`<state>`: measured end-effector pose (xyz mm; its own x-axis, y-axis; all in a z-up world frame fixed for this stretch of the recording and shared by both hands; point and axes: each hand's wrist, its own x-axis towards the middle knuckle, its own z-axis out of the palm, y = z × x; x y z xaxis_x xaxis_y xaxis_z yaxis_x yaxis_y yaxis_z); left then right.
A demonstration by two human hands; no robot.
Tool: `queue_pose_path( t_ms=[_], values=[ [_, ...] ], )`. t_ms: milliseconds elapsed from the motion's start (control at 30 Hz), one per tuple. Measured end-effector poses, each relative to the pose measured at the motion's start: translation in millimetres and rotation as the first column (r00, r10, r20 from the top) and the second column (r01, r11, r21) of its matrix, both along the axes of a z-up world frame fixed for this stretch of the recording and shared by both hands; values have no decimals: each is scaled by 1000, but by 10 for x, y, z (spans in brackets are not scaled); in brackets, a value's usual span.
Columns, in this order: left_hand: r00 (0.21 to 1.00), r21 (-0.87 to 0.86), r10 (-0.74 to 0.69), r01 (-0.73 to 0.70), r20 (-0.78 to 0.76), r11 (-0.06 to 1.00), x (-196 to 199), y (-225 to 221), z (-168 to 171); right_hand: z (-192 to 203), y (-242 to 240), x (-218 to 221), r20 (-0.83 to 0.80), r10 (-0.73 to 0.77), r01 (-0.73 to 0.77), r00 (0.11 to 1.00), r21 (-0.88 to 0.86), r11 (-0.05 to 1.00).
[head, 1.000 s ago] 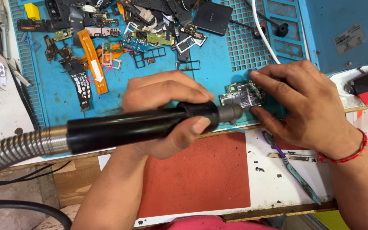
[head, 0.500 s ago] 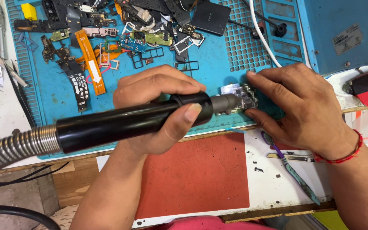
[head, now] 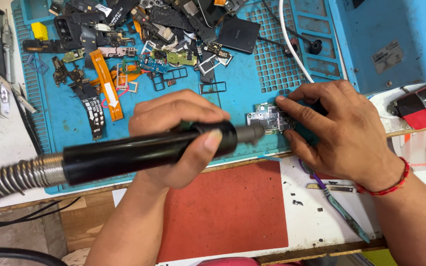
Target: The person uses a hot air rework tool to heat a circuit board while holding it with their other hand.
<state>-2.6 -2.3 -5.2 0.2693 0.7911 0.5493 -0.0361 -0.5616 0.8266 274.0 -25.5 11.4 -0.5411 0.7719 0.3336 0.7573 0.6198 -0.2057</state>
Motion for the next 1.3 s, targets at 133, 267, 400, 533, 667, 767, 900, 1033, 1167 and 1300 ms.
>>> queue_pose_path(
  t_ms=[133, 267, 400, 533, 667, 767, 900, 1033, 1167, 1300],
  values=[
    [994, 3, -110, 110, 26, 994, -12, 30, -16, -28, -1, 13, -16, -25, 24, 1000, -36, 999],
    [997, -7, -69, 70, 43, 998, 29, 50, -75, -5, 17, 28, 30, 5, -4, 1000, -57, 998],
    [992, 6, -123, 124, -24, 992, -10, 50, -49, 40, 19, 8, 88, 35, -33, 996, -20, 999],
    [970, -45, -234, 238, 65, 970, 39, 21, -23, 40, 14, 14, 90, 23, -16, 996, -77, 997],
    [999, -38, 4, -5, -44, 999, -8, 30, 33, 16, 20, 52, 38, 5, 0, 999, -122, 993],
    [992, 6, -112, 113, -57, 994, 7, 27, 28, 4, 5, 52, 21, -8, 11, 1000, -137, 990],
    [996, -3, -62, 62, -63, 998, -5, 0, 80, 19, 16, 54, 12, 10, -8, 1000, -137, 991],
    [993, 39, -49, 53, -107, 998, 28, 7, 34, 11, 20, 62, 24, 21, -18, 999, -125, 992],
    [995, 47, -32, 36, -90, 998, 3, 0, 42, 13, 28, 44, 46, 28, -24, 999, -89, 996],
    [993, 18, -119, 119, -7, 993, 86, 57, 7, 28, 13, 31, 55, 14, -9, 998, -90, 996]
  ],
)
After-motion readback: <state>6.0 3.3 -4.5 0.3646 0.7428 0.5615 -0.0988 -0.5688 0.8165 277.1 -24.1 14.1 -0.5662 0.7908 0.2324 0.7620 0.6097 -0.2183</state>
